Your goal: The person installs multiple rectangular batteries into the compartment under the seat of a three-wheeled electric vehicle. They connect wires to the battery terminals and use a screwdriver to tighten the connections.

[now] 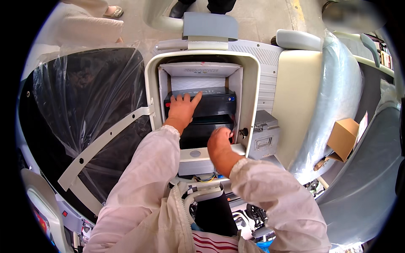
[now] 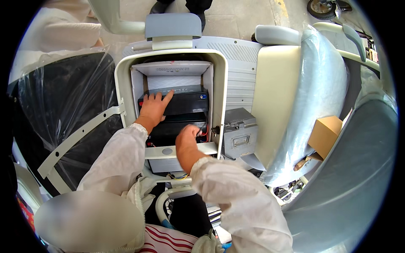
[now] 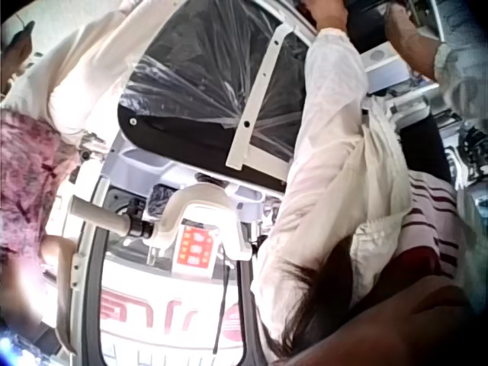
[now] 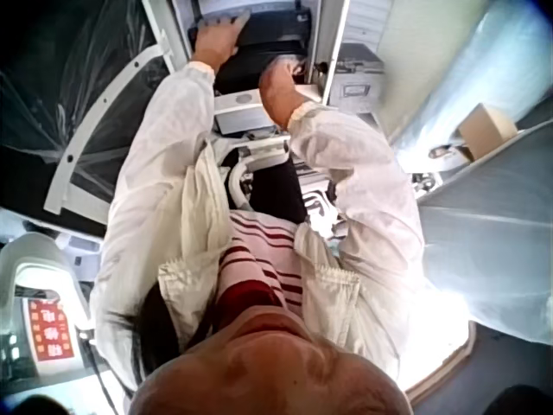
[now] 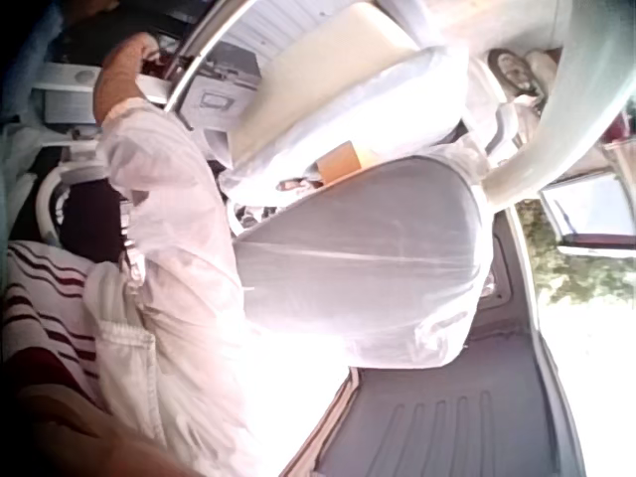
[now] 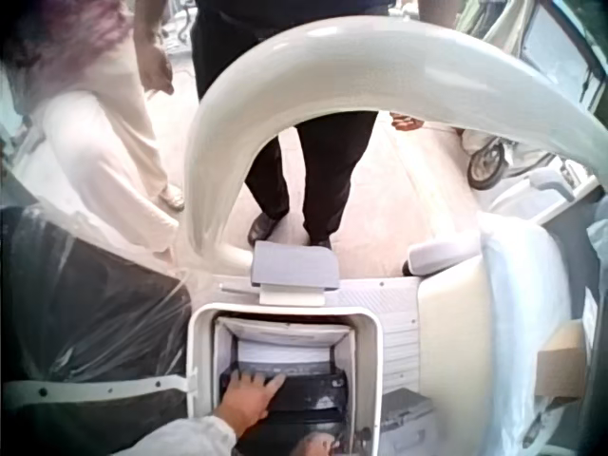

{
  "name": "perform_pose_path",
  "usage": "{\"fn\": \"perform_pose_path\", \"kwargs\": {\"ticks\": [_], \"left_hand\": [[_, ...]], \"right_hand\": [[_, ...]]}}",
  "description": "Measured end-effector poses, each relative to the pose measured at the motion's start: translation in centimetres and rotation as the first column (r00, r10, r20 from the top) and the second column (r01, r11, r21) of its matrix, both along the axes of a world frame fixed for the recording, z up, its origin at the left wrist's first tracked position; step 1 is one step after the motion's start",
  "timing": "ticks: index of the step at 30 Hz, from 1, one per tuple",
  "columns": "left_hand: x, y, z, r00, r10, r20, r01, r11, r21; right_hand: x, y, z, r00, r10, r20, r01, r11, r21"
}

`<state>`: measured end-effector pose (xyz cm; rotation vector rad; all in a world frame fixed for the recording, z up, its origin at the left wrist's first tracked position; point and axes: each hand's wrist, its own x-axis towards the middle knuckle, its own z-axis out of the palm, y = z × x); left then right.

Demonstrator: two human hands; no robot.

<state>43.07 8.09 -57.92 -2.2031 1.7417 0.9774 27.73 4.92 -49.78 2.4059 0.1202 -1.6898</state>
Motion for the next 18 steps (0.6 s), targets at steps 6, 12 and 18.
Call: {"fn": "perform_pose_path", "kwargs": {"ticks": [6,12,18], "left_hand": [[-1.6,-2.5,0.4,0.999,-0.027,-0.022,0.026,0.998,-0.048],[-0.2,0.3,0.2,0.999,0.045,-0.028,-0.045,0.999,-0.009],[1.4,0.8,-1.0,0.993,0.049,-0.104,-0.044,0.998,0.051]], "right_hand": [[-6.0,5.6,0.1,0.859,-0.264,-0.440,0.257,0.963,-0.076],[-4.0,-6.6,8.6,0.529,-0.815,-0.236,0.818,0.564,-0.114],[-0.4,-8.9,1.7,0.285,-0.832,0.476,0.755,0.501,0.423]]}}
